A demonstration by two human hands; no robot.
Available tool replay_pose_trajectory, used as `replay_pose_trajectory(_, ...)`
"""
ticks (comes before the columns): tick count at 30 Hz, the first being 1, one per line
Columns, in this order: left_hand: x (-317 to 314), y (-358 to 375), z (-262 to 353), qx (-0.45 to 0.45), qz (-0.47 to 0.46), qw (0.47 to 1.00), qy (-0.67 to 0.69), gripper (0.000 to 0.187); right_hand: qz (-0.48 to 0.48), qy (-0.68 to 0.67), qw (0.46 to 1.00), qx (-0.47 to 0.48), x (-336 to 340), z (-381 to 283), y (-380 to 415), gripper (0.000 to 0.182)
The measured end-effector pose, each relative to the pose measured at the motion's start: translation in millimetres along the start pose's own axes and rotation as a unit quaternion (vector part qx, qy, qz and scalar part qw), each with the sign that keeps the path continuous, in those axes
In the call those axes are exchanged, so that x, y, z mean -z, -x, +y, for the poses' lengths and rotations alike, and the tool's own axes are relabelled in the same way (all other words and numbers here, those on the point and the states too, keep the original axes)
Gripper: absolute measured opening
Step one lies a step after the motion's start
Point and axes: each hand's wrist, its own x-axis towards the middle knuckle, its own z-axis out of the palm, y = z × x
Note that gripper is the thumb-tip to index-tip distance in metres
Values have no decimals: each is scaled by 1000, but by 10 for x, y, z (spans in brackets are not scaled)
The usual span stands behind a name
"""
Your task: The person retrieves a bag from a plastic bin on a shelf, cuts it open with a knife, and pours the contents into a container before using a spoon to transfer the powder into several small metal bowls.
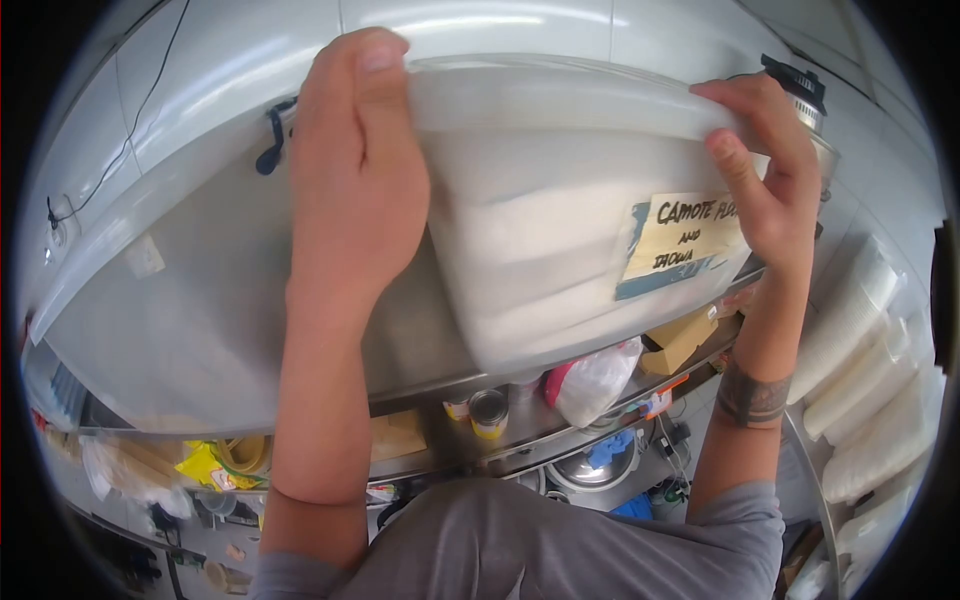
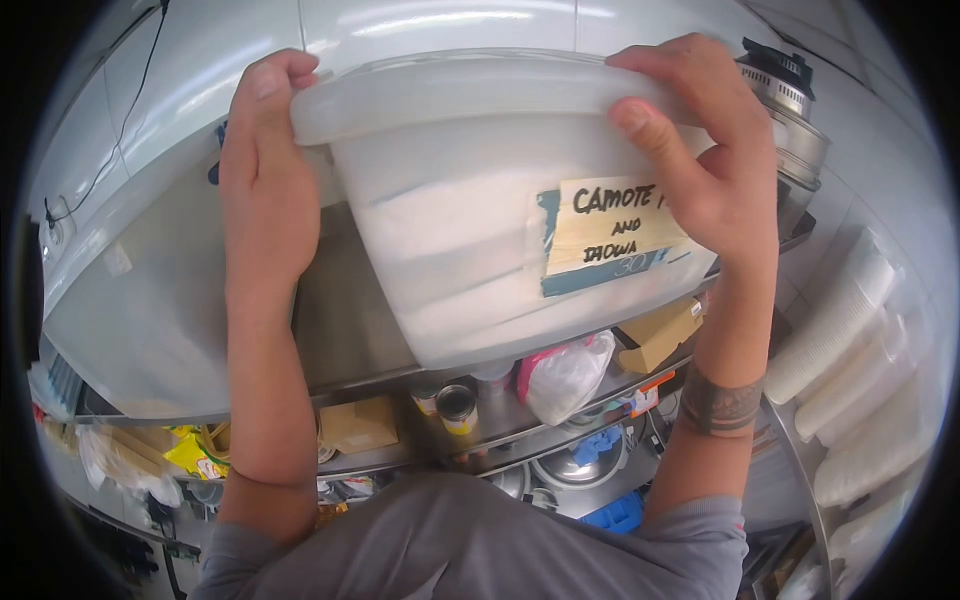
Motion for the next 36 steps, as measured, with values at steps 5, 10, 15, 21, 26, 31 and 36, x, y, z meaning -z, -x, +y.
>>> replay_pose_trajectory(5, 80, -30, 158, 137, 7, 979, -151, 39, 7, 49, 998, 32, 53, 35, -24, 27)
replay_pose_trajectory(10, 32, 39, -21, -30, 50, 992, -109, 39, 12, 8, 1000, 5, 32, 71, -233, 29)
replay_pose_trajectory(15, -56, -148, 51, -69, -11, 994, 82, 43, 82, -14, 996, -36, 122, 210, -502, 35)
replay_pose_trajectory(21, -252, -489, 214, -134, 29, 988, 72, 57, 67, 3, 997, -34, 196, 315, -468, 33)
replay_pose_trajectory(26, -152, -740, 477, -107, -65, 992, 5, 71, 55, 77, 995, 43, 381, 459, -424, 46)
replay_pose_trajectory(31, -351, -834, 462, -159, -69, 983, -65, 84, 120, 62, 990, -44, 452, 674, -256, 47)
replay_pose_trajectory(36, -305, -1026, 364, -234, -1, 964, -127, 70, 88, 88, 990, -61, 443, 725, -155, 45)
